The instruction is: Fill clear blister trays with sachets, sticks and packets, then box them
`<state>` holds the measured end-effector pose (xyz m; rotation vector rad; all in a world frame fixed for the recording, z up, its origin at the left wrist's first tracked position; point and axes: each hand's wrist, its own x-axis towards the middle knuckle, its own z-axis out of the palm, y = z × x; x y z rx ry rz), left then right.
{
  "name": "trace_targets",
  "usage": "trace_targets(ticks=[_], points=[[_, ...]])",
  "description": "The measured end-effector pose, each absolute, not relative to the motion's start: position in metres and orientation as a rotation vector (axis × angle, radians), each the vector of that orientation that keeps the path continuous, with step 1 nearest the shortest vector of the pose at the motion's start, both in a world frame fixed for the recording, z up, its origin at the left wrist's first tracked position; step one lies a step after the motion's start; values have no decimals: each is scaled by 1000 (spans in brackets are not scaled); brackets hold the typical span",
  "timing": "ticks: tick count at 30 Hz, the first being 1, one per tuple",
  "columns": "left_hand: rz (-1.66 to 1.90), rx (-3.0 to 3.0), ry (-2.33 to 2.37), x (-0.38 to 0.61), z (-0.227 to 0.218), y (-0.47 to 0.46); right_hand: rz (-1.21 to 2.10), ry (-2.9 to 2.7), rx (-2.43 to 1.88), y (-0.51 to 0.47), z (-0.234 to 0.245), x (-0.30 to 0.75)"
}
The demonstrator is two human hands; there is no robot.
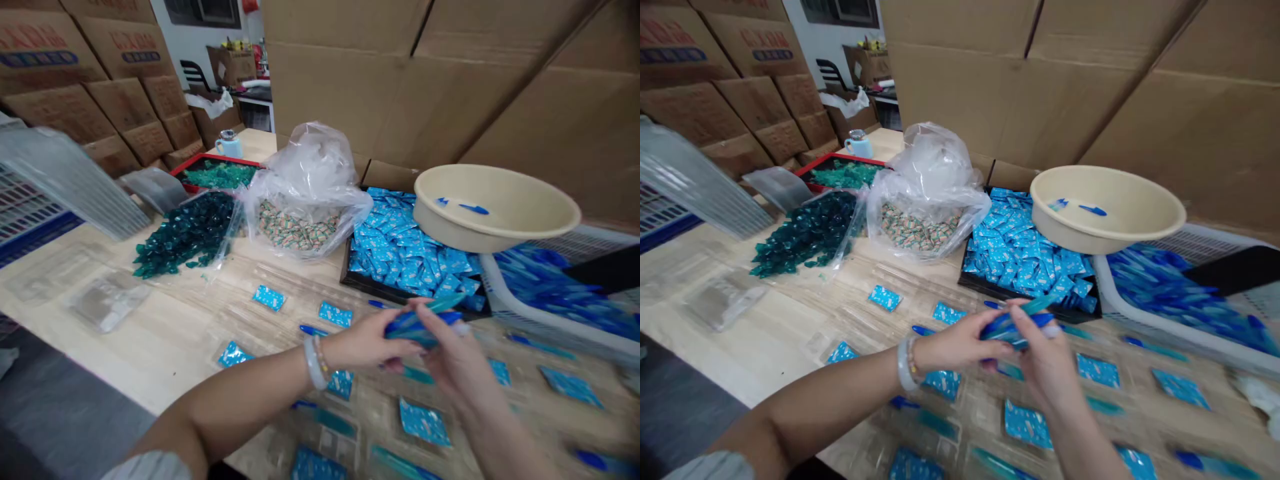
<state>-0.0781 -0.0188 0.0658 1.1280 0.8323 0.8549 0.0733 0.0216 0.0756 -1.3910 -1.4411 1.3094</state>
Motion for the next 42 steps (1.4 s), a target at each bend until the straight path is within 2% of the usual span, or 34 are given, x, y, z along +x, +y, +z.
trace_targets(ticks=[2, 3, 6, 8, 13, 18, 21, 25, 29, 34, 42], points=[[725, 1092, 917, -112, 61, -34, 1710, -1007, -1242, -4, 65, 38], [670, 1091, 963, -131, 59, -43, 1804, -971, -1210, -12, 61, 25], [523, 1124, 1019, -179, 58, -66, 1951, -1041, -1166, -20, 48, 4], [472, 1228, 1109, -201, 58, -74, 1901, -1154, -1171, -12, 39, 2], [488, 1498, 1428, -249, 48, -63, 1238, -1409, -1274, 29, 5, 6], [612, 1907, 1567, -294, 30, -21, 522, -2126, -1204, 50, -21, -3], [514, 2179, 1638, -305, 19, -1, 116, -2467, -1145, 49, -23, -6], [370, 2375, 1667, -307, 2, 5, -169, -2599, -1139, 46, -18, -6], [340, 2419, 1647, -313, -1, -1, -186, -2567, -1053, 43, -4, -8], [387, 2369, 1734, -331, 22, -45, -103, -2496, -912, 31, 16, -25], [130, 2297, 1775, -323, 19, -150, 212, -2607, -649, -23, 2, -75]])
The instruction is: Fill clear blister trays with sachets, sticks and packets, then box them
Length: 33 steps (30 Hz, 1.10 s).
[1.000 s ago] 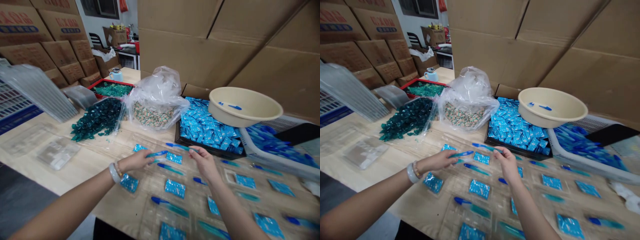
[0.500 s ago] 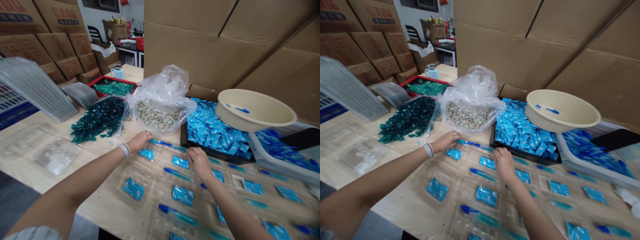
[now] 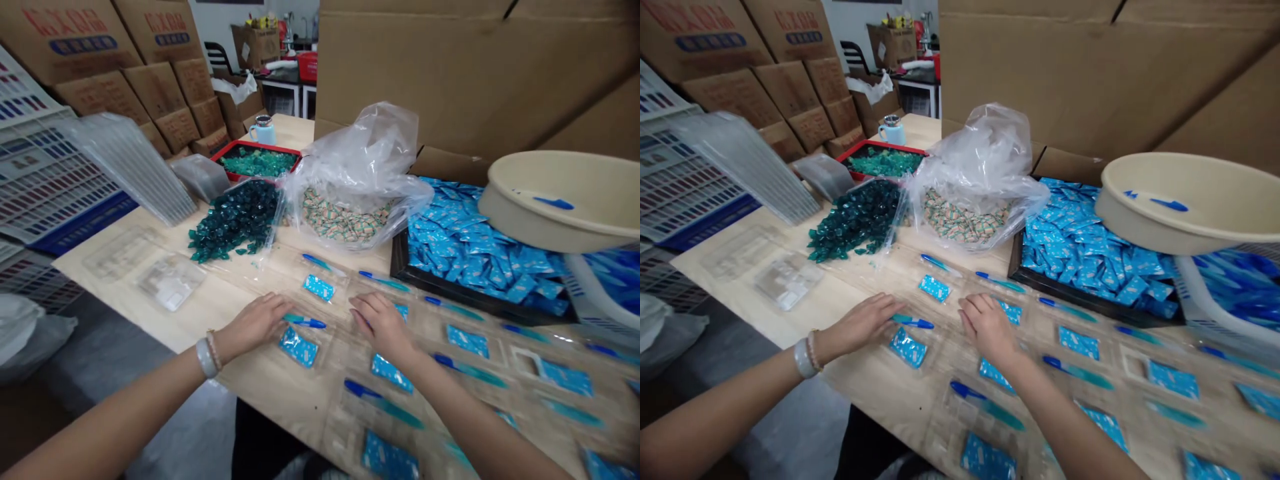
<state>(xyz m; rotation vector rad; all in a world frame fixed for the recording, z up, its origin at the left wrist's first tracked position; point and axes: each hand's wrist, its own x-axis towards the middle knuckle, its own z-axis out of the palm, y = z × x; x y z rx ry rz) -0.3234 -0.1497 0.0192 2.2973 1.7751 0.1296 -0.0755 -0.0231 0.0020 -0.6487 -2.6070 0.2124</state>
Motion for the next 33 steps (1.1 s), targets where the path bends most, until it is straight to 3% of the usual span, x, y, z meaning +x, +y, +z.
trace_targets(ticks=[5, 10, 17, 26, 33], points=[[47, 2413, 1785, -325, 11, -133, 271, -2635, -629, -44, 4, -79], [185, 2490, 1677, -327, 11, -136, 211, -2671, -817, -37, 3, -79], [122, 2509, 1669, -318, -8, -152, 89, -2817, -929, -4, -15, -137], [252, 2342, 1907, -301, -13, -168, -3, -2926, -758, 14, -15, -132], [237, 2387, 1645, -302, -8, -171, 140, -2862, -583, -12, 2, -126]])
